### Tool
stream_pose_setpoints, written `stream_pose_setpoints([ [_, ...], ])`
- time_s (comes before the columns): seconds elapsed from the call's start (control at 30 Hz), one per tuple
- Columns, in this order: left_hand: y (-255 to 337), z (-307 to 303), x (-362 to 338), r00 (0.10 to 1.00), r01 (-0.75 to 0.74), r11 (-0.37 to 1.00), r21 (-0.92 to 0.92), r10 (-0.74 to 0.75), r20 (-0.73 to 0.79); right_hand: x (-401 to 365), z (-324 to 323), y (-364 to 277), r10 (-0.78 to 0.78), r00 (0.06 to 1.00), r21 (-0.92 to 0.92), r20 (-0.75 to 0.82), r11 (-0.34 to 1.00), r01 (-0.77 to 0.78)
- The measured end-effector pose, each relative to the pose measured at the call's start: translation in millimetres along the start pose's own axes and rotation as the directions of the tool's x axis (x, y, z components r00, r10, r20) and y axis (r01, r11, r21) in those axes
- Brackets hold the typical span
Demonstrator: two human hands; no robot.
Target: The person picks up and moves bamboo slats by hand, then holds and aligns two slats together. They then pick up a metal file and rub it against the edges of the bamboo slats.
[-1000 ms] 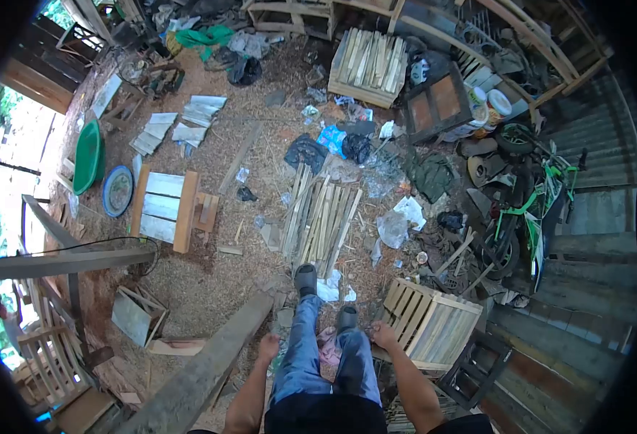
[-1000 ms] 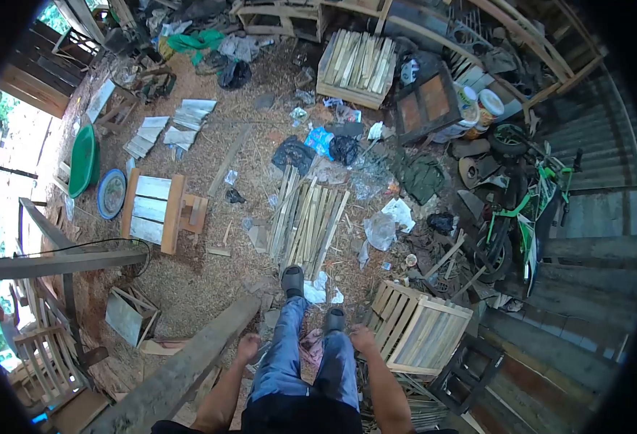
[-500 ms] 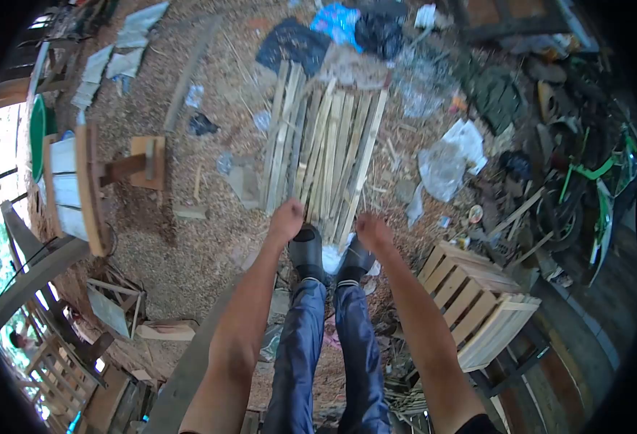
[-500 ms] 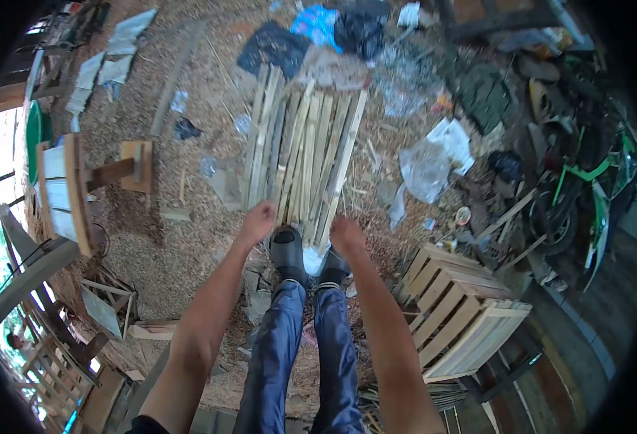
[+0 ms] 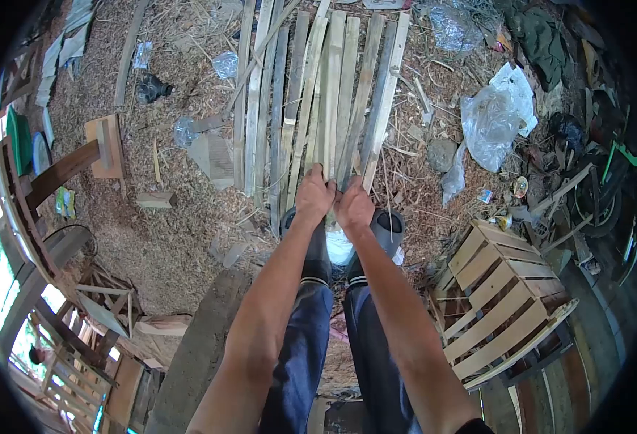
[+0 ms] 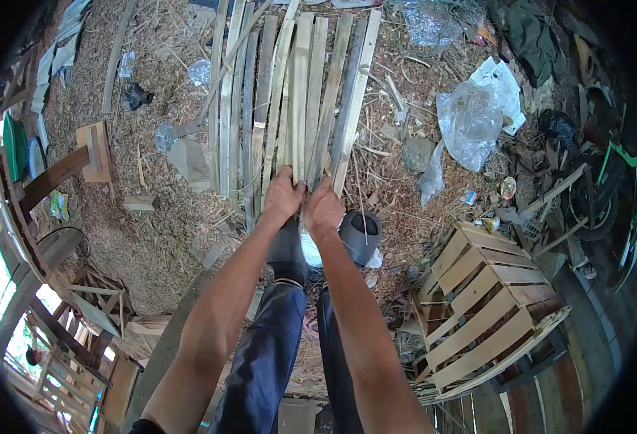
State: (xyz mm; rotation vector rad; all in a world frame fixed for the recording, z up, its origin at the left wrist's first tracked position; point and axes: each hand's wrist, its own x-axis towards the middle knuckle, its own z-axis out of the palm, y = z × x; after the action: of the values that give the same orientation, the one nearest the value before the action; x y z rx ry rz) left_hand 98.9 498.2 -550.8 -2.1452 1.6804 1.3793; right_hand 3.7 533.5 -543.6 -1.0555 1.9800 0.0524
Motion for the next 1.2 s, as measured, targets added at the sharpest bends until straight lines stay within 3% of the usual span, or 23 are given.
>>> stream_pose_setpoints([
  [0.13,-5.8,-17.2,-3.5,0.988,-0.150,0.988,0.039,0.151,-0.026,0.6,-13.6,-3.5,-0.061,0.996,-0.054,0.063,0.996,0.064],
  [0.2,1.8,-34.9,-8.3,0.966,0.097,0.978,-0.186,-0.047,0.254,-4.3,-23.0,-6.0,-0.060,0.996,0.004,0.059,0.998,0.060],
  [0.27,7.3,-47.9,-14.1,0.964,0.113,0.976,-0.185,-0.063,0.257,-7.0,-21.4,0.7,-0.155,0.976,0.102,-0.151,0.980,0.171],
  [0.33,-16.6,-32.2,-9.3,0.964,0.155,0.877,-0.456,-0.034,0.262,-15.4,-27.8,4.0,-0.170,0.972,0.144,-0.161,0.970,0.193],
  [0.37,-9.3,-35.8,-17.7,0.962,0.236,0.642,-0.729,-0.049,0.269,-24.5,-36.5,1.2,-0.084,0.986,0.207,-0.146,0.972,0.113],
  [0.4,-2.9,-42.0,-25.8,0.966,0.217,0.642,-0.736,-0.033,0.256,-34.0,-47.6,-1.3,-0.001,0.992,0.270,-0.129,0.962,0.036],
  [0.47,7.1,-61.0,-40.9,0.964,0.193,0.897,-0.399,-0.097,0.249,-55.6,-76.5,-5.8,0.027,0.998,0.299,-0.063,0.954,-0.007],
  [0.53,13.4,-75.4,-75.1,0.932,0.237,0.918,-0.318,-0.123,0.340,-86.5,-121.9,-19.7,0.147,0.984,0.364,0.104,0.915,-0.176],
  [0.57,7.9,-71.7,-99.8,0.967,0.161,0.883,-0.440,-0.052,0.249,-106.8,-142.1,-24.9,0.142,0.990,0.387,0.026,0.911,-0.141],
  [0.6,35.7,-102.3,-130.4,0.933,0.239,0.861,-0.449,-0.074,0.353,-124.4,-164.7,-30.6,0.133,0.989,0.411,-0.064,0.907,-0.095],
  [0.63,63.5,-129.7,-166.8,0.921,0.301,0.834,-0.463,-0.129,0.367,-151.2,-203.8,-44.4,0.131,0.990,0.425,-0.061,0.901,-0.093],
  [0.7,73.6,-156.8,-223.0,0.926,0.279,0.861,-0.426,-0.124,0.356,-197.1,-267.1,-52.3,0.182,0.983,0.394,-0.004,0.904,-0.166],
  [0.73,44.8,-145.1,-238.6,0.926,0.297,0.798,-0.524,-0.108,0.361,-214.5,-274.0,-35.8,0.064,0.979,0.391,-0.193,0.920,0.017],
  [0.77,59.6,-159.5,-261.8,0.952,0.251,0.903,-0.349,-0.166,0.255,-230.8,-293.8,-26.9,0.079,0.980,0.456,-0.181,0.890,0.013],
  [0.8,78.4,-181.6,-285.2,0.959,0.228,0.914,-0.337,-0.151,0.240,-246.8,-312.8,-15.2,0.093,0.982,0.519,-0.164,0.855,0.005],
  [0.83,131.2,-225.5,-319.6,0.944,0.291,0.918,-0.271,-0.228,0.240,-258.3,-325.3,3.1,0.080,0.992,0.614,-0.093,0.790,-0.006],
  [0.9,165.5,-238.4,-344.5,0.972,0.162,0.945,-0.283,-0.102,0.213,-308.3,-388.8,5.0,0.113,0.994,0.786,-0.005,0.615,-0.066],
  [1.0,228.0,-262.9,-369.9,0.988,-0.010,0.962,-0.274,0.051,0.143,-361.0,-455.4,19.8,0.144,0.977,0.852,-0.156,0.520,0.059],
  [1.07,259.4,-277.8,-379.5,0.985,-0.119,0.960,-0.253,0.147,0.094,-387.5,-471.8,46.2,0.099,0.974,0.946,-0.202,0.277,0.168],
  [1.13,278.7,-289.2,-382.5,0.972,-0.223,0.951,-0.215,0.234,0.027,-438.3,-526.1,34.3,0.263,0.943,0.926,-0.203,0.366,0.097],
  [1.2,298.1,-297.7,-382.1,0.943,-0.333,0.930,-0.157,0.327,-0.067,-457.3,-535.7,48.5,0.309,0.915,0.964,-0.258,0.144,0.223],
])
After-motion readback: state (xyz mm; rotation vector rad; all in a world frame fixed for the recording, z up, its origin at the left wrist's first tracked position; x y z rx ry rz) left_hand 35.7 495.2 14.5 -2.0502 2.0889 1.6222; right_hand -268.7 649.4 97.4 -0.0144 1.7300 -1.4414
